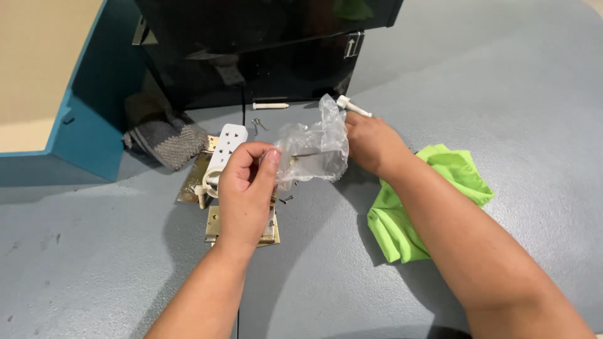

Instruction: The person organizes various hardware items on a gray table, including hinges, screws, a power strip, and plastic wall anchors. They use a green cloth and a gray cloth to wipe the table surface and handle the items, arranging them into a neat pile.

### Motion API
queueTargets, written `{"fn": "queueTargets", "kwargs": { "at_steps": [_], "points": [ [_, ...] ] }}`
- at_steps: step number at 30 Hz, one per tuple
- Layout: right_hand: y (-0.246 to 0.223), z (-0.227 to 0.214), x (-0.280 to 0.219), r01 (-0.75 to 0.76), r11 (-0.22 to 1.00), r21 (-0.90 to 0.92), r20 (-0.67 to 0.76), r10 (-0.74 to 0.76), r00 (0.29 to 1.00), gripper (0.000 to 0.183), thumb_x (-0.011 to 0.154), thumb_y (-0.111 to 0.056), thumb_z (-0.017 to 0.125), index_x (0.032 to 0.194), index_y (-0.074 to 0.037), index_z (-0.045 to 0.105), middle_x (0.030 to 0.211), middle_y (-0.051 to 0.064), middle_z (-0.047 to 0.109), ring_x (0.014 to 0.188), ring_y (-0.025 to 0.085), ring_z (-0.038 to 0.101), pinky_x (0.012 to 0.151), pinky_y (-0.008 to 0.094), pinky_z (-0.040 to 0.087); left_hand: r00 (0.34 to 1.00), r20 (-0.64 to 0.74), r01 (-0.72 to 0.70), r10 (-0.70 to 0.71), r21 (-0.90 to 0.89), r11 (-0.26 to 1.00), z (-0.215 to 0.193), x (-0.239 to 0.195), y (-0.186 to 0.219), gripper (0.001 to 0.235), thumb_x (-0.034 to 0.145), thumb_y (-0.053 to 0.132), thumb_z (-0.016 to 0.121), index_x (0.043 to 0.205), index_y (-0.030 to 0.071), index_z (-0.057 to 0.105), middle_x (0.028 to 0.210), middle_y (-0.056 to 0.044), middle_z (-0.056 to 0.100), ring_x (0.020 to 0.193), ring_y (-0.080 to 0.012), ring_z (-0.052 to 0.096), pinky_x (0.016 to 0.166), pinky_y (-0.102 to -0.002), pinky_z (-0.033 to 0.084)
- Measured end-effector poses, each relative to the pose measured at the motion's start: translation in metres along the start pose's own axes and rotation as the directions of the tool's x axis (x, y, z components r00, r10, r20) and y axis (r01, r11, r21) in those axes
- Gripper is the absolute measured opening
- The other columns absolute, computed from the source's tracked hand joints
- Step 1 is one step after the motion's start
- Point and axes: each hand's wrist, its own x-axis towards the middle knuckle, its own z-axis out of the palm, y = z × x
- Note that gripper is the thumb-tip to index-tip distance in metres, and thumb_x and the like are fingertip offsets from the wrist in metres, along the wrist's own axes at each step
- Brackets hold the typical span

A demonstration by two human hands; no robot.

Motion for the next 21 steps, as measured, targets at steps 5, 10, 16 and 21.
{"fn": "queueTargets", "kwargs": {
  "at_steps": [5,10,16,21],
  "points": [
    [0.016,0.002,-0.008,-0.006,1.0,-0.003,0.125,0.006,0.992,0.025,0.086,-0.02,0.069,0.109,-0.01,0.07,0.115,0.014,0.068,0.098,0.039,0.067,0.083,0.048,0.055,0.997,0.079,-0.005,0.0,0.057,0.998,0.009,-0.003,-0.019,0.013,0.103,0.016,0.065,0.107,0.004,0.066,0.088,0.007,0.061,0.076,-0.0004,0.051,0.066,-0.018,0.044],
    [-0.013,-0.074,-0.013,-0.187,0.95,0.251,0.028,0.186,0.982,0.022,0.082,-0.011,0.076,0.102,-0.008,0.07,0.105,0.011,0.067,0.091,0.033,0.068,0.078,0.043,0.055,0.994,0.083,0.056,-0.064,0.092,0.994,0.009,0.003,-0.027,0.013,0.102,0.016,0.066,0.105,0.003,0.067,0.084,0.007,0.059,0.073,-0.0015,0.049,0.063,-0.02,0.042],
    [-0.066,-0.099,-0.02,0.252,0.764,0.594,-0.25,-0.123,0.961,0.014,0.09,-0.007,0.075,0.101,-0.011,0.066,0.109,0.009,0.059,0.104,0.026,0.06,0.092,0.034,0.051,0.986,0.08,0.132,-0.146,0.155,0.979,0.011,0.003,-0.032,0.013,0.101,0.016,0.066,0.1,0.003,0.068,0.077,0.006,0.057,0.068,-0.0015,0.047,0.058,-0.019,0.042],
    [-0.055,-0.085,-0.011,0.281,0.882,0.379,-0.282,-0.179,0.942,0.018,0.088,-0.007,0.076,0.104,-0.009,0.069,0.123,0.01,0.06,0.114,0.029,0.061,0.093,0.038,0.052,0.963,0.04,0.263,-0.265,0.05,0.963,0.012,0.002,-0.019,0.015,0.1,0.019,0.064,0.099,0.005,0.067,0.076,0.007,0.06,0.063,-0.0024,0.051,0.056,-0.021,0.047]
  ]
}}
